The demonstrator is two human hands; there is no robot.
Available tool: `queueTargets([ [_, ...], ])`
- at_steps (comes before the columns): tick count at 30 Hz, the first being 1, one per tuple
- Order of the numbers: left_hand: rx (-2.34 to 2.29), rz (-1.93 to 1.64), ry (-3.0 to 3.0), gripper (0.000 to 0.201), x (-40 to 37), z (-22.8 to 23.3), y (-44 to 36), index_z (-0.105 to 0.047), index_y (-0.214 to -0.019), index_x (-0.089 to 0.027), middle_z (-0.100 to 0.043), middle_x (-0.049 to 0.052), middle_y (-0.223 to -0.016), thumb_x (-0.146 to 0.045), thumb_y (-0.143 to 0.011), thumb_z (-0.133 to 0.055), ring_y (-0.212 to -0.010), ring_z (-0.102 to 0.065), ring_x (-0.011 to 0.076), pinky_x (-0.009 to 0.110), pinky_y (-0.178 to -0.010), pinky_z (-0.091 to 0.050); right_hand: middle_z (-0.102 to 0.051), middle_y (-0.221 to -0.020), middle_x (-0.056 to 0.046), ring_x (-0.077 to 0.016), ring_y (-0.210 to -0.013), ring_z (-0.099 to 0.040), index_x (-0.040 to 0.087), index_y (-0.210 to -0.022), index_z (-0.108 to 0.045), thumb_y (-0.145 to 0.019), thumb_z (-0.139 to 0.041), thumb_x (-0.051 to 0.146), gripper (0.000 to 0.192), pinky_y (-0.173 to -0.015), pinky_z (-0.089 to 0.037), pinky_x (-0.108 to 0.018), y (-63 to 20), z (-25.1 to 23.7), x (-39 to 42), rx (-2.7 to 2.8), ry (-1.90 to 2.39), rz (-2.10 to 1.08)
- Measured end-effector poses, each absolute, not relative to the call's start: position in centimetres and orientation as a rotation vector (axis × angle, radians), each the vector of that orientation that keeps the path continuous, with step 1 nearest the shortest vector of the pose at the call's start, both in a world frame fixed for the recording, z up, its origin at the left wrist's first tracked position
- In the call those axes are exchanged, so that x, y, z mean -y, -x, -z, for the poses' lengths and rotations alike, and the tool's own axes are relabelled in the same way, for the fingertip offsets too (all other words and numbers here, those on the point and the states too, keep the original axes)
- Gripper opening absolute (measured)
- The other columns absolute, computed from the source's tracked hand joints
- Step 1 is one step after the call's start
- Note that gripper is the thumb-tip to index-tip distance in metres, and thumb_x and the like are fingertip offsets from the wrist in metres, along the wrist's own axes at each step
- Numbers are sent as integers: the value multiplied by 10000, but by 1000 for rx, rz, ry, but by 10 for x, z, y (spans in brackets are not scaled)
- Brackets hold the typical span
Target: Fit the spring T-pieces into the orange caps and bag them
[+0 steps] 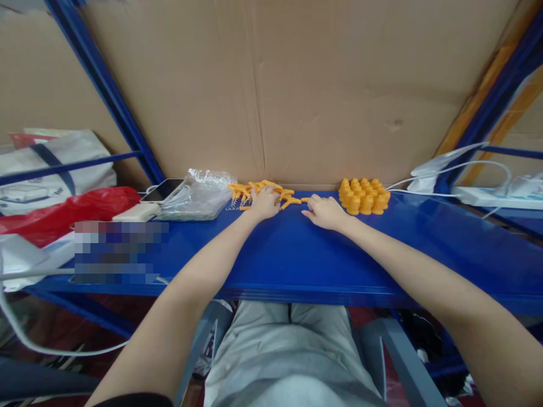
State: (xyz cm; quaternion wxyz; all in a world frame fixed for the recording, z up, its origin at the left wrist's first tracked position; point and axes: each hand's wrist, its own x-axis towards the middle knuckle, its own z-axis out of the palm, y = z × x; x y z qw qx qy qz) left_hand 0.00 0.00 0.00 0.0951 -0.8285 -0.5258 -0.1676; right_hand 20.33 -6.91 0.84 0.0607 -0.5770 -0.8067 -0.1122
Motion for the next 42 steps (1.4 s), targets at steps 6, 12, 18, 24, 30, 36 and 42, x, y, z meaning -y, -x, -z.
queueTargets([
  [6, 1563, 392, 2512, 361, 1, -3, 2, -753, -1172, -290, -516, 84, -1529, -467, -946, -534, -1480, -344, 414, 766, -1183, -74, -637, -1274, -230, -320, -1102, -671, 102, -1282, -569, -900, -427, 121, 408, -869, -508, -420, -213, -7, 62, 2324, 1939, 318],
  [12, 1560, 294, 2542, 463, 1, -3, 2, -665, -1320, -249, -442, 143, -1586, -456, -909, -611, -1491, -329, 416, 736, -1193, -104, -700, -1228, -232, -327, -1114, -684, 109, -1283, -625, -898, -443, 192, 434, -850, -525, -424, -227, -1, 50, 2270, 2012, 344],
  [18, 1532, 368, 2515, 353, 0, -1, 3, -709, -1208, -238, -527, 153, -1511, -425, -929, -598, -1440, -405, 394, 746, -1170, -165, -748, -1133, -213, -324, -1064, -712, 132, -1203, -699, -920, -454, 211, 383, -857, -501, -429, -231, -3, 50, 2236, 2027, 403],
  [24, 1412, 580, 2507, 439, 5, -3, 0, -595, -1372, -211, -486, 162, -1558, -386, -971, -558, -1456, -410, 357, 702, -1195, -167, -708, -1168, -262, -345, -1099, -673, 38, -1231, -629, -962, -412, 168, 369, -920, -399, -441, -224, -16, 60, 2145, 1928, 593],
  [30, 1075, 671, 2571, 459, 18, -11, -13, -496, -1469, -196, -396, 144, -1624, -298, -1024, -440, -1504, -366, 281, 587, -1232, -201, -701, -1071, -214, -325, -1021, -600, 99, -1185, -613, -1022, -352, 242, 340, -875, -310, -414, -224, -18, 61, 2262, 1487, 852],
  [36, 989, 718, 2557, 390, 27, -15, -22, -597, -1362, -203, -637, 132, -1401, -228, -1005, -443, -1402, -495, 281, 576, -1239, -176, -682, -1069, -204, -321, -993, -572, 91, -1223, -606, -1029, -345, 250, 362, -886, -276, -422, -222, -18, 62, 2323, 1378, 868],
  [42, 934, 694, 2534, 292, 24, -16, -21, -699, -1143, -194, -726, 103, -1096, -254, -1000, -451, -1134, -629, 262, 556, -1186, -243, -689, -1095, -193, -313, -998, -586, 106, -1221, -608, -1035, -329, 244, 363, -897, -273, -420, -218, -15, 62, 2390, 1289, 861],
])
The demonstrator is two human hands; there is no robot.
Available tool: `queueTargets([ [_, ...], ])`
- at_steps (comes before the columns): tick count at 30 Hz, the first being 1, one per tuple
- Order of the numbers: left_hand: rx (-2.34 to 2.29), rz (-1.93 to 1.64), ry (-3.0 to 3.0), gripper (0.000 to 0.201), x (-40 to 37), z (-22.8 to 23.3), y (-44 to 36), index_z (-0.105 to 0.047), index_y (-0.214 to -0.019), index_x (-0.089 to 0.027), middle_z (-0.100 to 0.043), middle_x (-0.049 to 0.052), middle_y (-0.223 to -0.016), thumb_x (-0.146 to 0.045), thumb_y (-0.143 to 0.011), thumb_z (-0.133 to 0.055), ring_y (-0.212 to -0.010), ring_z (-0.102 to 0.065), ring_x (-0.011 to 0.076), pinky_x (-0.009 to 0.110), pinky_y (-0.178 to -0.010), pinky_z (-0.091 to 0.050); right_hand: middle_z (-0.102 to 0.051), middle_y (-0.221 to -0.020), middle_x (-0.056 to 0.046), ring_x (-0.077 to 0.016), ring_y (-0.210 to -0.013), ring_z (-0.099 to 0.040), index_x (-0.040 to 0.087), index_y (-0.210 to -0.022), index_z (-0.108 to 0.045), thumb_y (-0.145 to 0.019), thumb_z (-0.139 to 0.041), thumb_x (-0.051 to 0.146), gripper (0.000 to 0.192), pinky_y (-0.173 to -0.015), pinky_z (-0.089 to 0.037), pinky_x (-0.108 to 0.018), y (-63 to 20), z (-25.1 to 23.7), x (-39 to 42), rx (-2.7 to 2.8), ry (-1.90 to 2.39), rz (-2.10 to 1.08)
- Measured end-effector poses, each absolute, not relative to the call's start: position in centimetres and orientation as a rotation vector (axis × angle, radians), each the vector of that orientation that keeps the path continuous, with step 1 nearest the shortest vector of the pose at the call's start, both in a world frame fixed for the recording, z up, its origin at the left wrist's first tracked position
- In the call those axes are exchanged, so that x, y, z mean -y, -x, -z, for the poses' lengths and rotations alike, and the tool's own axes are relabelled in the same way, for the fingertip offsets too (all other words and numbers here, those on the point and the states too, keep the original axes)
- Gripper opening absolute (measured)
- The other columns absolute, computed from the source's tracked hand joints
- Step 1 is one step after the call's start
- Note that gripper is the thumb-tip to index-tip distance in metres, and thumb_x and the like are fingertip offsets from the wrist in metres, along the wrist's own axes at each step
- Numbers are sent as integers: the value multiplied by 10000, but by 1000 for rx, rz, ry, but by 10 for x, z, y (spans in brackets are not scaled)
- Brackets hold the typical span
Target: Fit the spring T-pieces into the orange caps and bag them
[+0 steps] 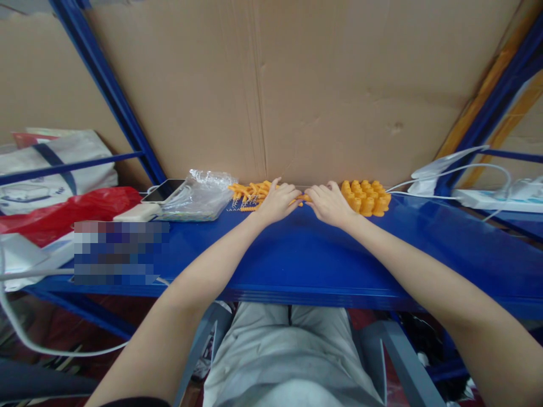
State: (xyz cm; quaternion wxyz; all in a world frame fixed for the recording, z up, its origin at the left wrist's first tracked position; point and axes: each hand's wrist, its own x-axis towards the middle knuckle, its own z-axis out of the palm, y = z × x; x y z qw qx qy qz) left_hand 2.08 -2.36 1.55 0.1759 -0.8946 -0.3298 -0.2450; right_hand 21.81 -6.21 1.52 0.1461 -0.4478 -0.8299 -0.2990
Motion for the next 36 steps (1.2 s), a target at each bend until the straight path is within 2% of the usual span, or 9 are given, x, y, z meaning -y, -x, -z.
queueTargets([
  [6, 878, 644, 2567, 268, 23, -14, -21, -725, -1025, -193, -729, 101, -1005, -282, -972, -478, -1019, -640, 260, 502, -1062, -340, -705, -1113, -182, -309, -1048, -610, 104, -1254, -606, -1045, -345, 258, 368, -919, -277, -424, -219, -11, 59, 2480, 1271, 796],
  [10, 904, 648, 2618, 268, 23, -13, -24, -723, -956, -181, -744, 108, -976, -285, -947, -477, -966, -655, 260, 477, -1006, -366, -714, -1098, -176, -302, -1040, -610, 108, -1215, -625, -1044, -344, 244, 355, -923, -275, -426, -218, -11, 59, 2484, 1298, 815],
  [13, 1003, 734, 2697, 234, 23, -13, -27, -710, -862, -177, -739, 85, -881, -290, -914, -512, -883, -665, 252, 457, -950, -401, -716, -1077, -166, -291, -1028, -602, 123, -1188, -634, -1040, -332, 216, 349, -929, -273, -432, -217, -13, 60, 2471, 1321, 862],
  [17, 1258, 935, 2972, 262, 20, -15, -30, -676, -758, -159, -655, 31, -680, -335, -899, -543, -645, -600, 175, 339, -713, -469, -719, -1058, -149, -286, -1022, -592, 160, -1157, -645, -1013, -361, 159, 319, -956, -276, -449, -217, -14, 60, 2450, 1314, 923],
  [20, 1433, 1078, 3221, 236, 17, -16, -29, -673, -753, -155, -604, -3, -628, -339, -866, -579, -553, -524, 123, 258, -563, -424, -718, -1059, -145, -288, -1020, -586, 173, -1147, -651, -1007, -361, 138, 324, -988, -279, -472, -217, -15, 59, 2443, 1294, 944],
  [25, 1455, 1284, 3374, 214, 15, -18, -28, -686, -742, -148, -619, 10, -674, -331, -831, -619, -593, -516, 110, 249, -570, -409, -711, -1065, -137, -285, -1026, -573, 188, -1127, -660, -1008, -346, 126, 342, -1021, -284, -491, -217, -21, 62, 2397, 1265, 954],
  [30, 1440, 1267, 3573, 316, 14, -19, -27, -706, -825, -151, -620, 54, -683, -411, -908, -547, -573, -490, 123, 292, -572, -414, -700, -1062, -144, -289, -1028, -562, 176, -1129, -657, -1013, -326, 126, 354, -1028, -283, -500, -218, -27, 66, 2381, 1289, 983],
  [36, 1527, 1324, 3814, 276, 9, -20, -26, -706, -890, -151, -706, 116, -886, -323, -950, -498, -538, -430, 88, 268, -530, -389, -697, -1033, -137, -284, -996, -555, 169, -1101, -643, -1006, -348, 133, 312, -1011, -286, -474, -219, -25, 63, 2345, 1259, 981],
])
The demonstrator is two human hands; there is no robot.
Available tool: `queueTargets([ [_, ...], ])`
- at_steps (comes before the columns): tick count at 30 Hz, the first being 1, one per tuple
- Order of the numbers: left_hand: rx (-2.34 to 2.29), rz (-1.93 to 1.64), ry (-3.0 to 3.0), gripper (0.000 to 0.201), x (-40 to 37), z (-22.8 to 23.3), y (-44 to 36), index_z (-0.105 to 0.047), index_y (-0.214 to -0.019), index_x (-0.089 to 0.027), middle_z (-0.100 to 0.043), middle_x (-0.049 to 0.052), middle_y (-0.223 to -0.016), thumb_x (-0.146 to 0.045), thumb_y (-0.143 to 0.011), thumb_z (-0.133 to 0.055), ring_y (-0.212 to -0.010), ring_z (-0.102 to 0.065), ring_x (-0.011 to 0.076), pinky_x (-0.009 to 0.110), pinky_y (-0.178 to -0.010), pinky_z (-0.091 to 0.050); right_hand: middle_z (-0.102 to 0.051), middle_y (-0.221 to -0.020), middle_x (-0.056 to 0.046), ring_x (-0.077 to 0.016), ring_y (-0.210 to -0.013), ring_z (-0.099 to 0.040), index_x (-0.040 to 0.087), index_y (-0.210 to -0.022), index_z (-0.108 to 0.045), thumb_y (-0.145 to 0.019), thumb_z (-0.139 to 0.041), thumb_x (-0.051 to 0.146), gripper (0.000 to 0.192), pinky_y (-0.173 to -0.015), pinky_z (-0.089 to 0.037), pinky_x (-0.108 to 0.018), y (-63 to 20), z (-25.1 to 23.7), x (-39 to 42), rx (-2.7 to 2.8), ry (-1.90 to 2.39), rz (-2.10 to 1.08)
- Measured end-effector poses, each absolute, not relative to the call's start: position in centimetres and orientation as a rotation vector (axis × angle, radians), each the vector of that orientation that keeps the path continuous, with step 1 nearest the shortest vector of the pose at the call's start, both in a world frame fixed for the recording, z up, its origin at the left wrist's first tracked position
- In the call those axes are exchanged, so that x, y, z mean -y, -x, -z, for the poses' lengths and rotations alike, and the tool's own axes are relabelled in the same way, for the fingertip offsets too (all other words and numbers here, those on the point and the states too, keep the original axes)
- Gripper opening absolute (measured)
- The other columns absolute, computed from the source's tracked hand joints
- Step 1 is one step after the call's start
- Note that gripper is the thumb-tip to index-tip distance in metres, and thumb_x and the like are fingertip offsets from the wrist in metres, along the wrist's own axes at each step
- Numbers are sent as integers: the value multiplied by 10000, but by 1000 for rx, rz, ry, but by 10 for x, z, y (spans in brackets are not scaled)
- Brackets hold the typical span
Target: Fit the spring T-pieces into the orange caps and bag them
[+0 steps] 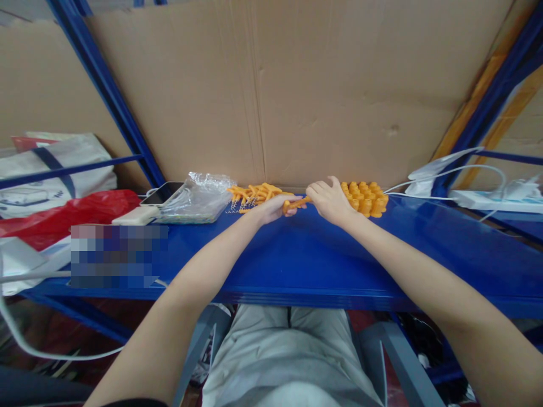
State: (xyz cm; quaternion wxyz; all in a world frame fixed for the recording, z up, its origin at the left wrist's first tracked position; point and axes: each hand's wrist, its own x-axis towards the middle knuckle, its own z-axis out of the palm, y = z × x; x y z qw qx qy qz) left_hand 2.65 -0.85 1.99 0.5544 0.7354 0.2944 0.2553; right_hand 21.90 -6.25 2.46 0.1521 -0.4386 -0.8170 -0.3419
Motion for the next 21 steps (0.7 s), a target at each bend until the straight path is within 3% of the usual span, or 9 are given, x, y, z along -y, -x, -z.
queueTargets([
  [6, -716, -641, -1504, 248, 7, -21, -22, -688, -809, -98, -648, 75, -736, -223, -951, -527, -468, -381, 56, 226, -472, -310, -693, -1019, -152, -287, -990, -562, 139, -1123, -607, -975, -353, 100, 297, -1007, -288, -470, -234, -25, 56, 2310, 1367, 979],
  [11, -823, -768, -1501, 246, 4, -24, -16, -701, -745, -99, -456, -15, -482, -209, -931, -583, -440, -382, 71, 225, -460, -306, -673, -1057, -175, -306, -1017, -554, 126, -1133, -588, -954, -406, 143, 255, -982, -311, -485, -257, -38, 54, 2126, 1583, 949],
  [21, -1029, -1082, -1624, 114, -1, -17, -17, -743, -769, -113, -648, 30, -656, -202, -834, -715, -602, -583, 100, 237, -604, -422, -625, -1218, -282, -376, -1197, -552, 39, -1124, -676, -1011, -473, 337, 377, -931, -368, -484, -281, -84, 87, 1660, 2117, 726],
])
